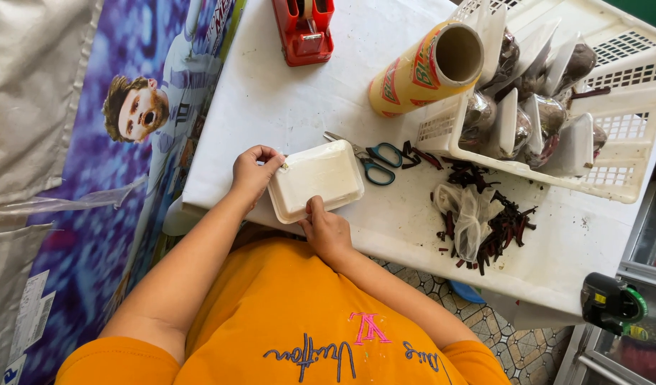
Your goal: Wrapping fresh beets in plastic film on foam trays for retail packaging.
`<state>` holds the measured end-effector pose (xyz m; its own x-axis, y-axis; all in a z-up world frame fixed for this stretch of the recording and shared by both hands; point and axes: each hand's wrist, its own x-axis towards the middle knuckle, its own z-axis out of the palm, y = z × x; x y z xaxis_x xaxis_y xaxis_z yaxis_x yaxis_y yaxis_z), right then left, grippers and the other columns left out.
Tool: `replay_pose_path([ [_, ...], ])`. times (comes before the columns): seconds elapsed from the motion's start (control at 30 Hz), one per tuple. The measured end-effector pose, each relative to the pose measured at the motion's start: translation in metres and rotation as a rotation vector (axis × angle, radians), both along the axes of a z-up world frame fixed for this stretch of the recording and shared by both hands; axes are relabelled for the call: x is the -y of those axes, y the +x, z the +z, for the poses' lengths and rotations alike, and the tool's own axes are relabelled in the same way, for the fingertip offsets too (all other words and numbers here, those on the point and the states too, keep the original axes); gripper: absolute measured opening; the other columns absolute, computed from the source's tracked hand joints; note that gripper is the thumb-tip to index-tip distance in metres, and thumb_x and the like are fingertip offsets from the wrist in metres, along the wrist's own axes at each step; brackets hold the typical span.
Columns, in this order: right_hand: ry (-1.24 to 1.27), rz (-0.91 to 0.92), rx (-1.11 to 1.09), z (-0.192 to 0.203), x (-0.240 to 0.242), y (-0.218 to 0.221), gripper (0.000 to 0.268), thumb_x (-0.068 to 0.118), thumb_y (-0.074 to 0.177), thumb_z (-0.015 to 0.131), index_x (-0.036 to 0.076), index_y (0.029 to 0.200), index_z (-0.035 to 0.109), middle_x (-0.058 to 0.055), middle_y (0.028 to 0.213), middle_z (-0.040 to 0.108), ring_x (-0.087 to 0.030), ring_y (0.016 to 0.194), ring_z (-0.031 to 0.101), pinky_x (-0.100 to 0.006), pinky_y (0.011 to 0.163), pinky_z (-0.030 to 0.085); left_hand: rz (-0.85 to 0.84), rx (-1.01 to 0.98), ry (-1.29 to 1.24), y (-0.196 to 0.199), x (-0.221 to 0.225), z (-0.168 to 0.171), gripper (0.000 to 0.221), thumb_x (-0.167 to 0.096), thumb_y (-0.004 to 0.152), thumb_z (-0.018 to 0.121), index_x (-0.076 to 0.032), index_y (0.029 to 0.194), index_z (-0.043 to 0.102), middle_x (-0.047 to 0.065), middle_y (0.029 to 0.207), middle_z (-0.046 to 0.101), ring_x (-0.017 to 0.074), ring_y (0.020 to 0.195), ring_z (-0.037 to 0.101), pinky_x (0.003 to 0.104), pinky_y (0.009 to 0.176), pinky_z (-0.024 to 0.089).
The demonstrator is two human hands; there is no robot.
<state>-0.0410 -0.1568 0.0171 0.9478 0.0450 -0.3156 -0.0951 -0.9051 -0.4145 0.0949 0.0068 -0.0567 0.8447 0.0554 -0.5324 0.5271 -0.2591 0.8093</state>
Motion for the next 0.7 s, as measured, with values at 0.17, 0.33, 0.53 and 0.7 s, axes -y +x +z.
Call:
replay_pose_path([
  [0.17, -0.096, -0.003, -0.177, 0.012, 0.006, 0.011, 0.035, 0.036, 0.095, 0.066, 0.024, 0.11, 0.037, -0.006, 0.08, 0.075, -0.034, 0.08, 0.075, -0.045, 0.074, 0.057, -0.006, -0.04, 0.07, 0.002, 0.001, -0.002, 0.018, -0.031, 0.073, 0.085, -0.02, 0.083, 0.075, -0.002, 0.077, 0.069, 0.0129, 0.072, 0.065, 0.027, 0.059, 0.053],
  [0.33, 0.026, -0.152, -0.238, 0.013, 0.048, 0.062, 0.037, 0.035, 0.09, 0.07, 0.024, 0.111, 0.042, -0.01, 0.087, 0.075, -0.041, 0.092, 0.073, -0.052, 0.081, 0.055, 0.035, -0.163, 0.065, 0.009, -0.011, 0.014, 0.057, -0.029, 0.062, 0.092, -0.003, 0.103, 0.064, 0.009, 0.091, 0.069, 0.0231, 0.088, 0.069, 0.035, 0.068, 0.063],
  [0.53, 0.37, -0.43, 0.131, -0.014, 0.089, 0.207, 0.024, 0.022, 0.089, 0.074, 0.024, 0.112, 0.068, -0.003, 0.08, 0.067, -0.02, 0.071, 0.062, -0.035, 0.07, 0.053, -0.304, 0.019, 0.298, 0.012, -0.009, 0.063, 0.022, -0.033, 0.084, 0.075, -0.031, 0.105, 0.072, -0.003, 0.105, 0.073, 0.0225, 0.105, 0.072, 0.041, 0.09, 0.057],
  [0.7, 0.294, -0.559, 0.083, -0.001, 0.067, 0.301, 0.033, 0.05, 0.098, 0.062, 0.037, 0.128, 0.069, -0.011, 0.124, 0.062, -0.032, 0.121, 0.062, -0.044, 0.105, 0.047, -0.313, -0.138, 0.252, 0.013, -0.01, 0.075, 0.026, -0.046, 0.085, 0.069, -0.03, 0.102, 0.081, -0.004, 0.102, 0.079, 0.0248, 0.11, 0.071, 0.04, 0.092, 0.056],
])
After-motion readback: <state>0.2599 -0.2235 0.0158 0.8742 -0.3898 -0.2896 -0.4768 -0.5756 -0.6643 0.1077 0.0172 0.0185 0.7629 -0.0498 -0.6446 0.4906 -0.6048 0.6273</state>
